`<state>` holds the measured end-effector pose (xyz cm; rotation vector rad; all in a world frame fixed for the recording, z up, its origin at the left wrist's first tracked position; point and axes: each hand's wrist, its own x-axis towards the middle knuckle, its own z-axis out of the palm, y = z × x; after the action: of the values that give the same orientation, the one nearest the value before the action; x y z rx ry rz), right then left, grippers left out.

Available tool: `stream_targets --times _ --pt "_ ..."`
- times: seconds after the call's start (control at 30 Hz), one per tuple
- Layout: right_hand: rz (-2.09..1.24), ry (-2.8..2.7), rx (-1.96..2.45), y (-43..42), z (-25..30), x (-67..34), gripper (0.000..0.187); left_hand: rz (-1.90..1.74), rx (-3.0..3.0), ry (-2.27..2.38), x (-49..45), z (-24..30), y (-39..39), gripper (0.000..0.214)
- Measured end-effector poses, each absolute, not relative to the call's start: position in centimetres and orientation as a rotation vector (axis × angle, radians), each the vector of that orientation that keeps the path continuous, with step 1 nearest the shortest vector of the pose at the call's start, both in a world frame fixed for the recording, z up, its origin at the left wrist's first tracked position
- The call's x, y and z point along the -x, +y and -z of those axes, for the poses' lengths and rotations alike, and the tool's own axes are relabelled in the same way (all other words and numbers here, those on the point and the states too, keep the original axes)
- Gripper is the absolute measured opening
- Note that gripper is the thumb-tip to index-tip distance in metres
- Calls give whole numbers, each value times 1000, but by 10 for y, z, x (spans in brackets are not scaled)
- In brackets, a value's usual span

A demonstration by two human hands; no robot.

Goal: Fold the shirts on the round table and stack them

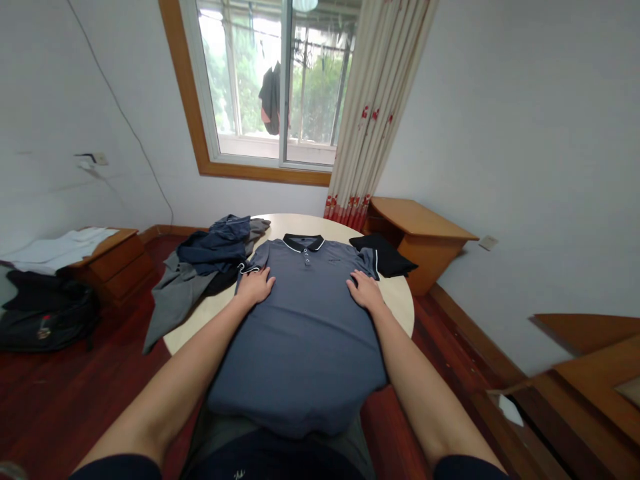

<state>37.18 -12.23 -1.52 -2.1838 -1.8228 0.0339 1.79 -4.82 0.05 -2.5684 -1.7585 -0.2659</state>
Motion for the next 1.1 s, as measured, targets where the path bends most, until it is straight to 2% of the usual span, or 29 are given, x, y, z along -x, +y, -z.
stream_targets --times 0.17,0.3,0.4,0.63,0.9,1.1 --pt "-89 -1867 2389 -107 -7 -329 50 271 2689 -1581 -61 -1 -94 57" --pt "-202 -2097 2154 -99 -14 -281 57 275 2900 -1375 -88 3 -133 62" --pt "-272 -2162 2054 -104 -8 -266 59 247 2953 -1323 -77 4 -147 64" --pt "-332 -2195 2117 -118 -11 -274 66 182 2977 -1254 -37 1 -163 69" --pt "-320 -2200 2038 -95 -14 -254 66 230 2900 -1478 -81 -2 -86 65" --pt "-253 -2065 2140 -86 -5 -300 72 242 2773 -1765 -64 6 -17 71"
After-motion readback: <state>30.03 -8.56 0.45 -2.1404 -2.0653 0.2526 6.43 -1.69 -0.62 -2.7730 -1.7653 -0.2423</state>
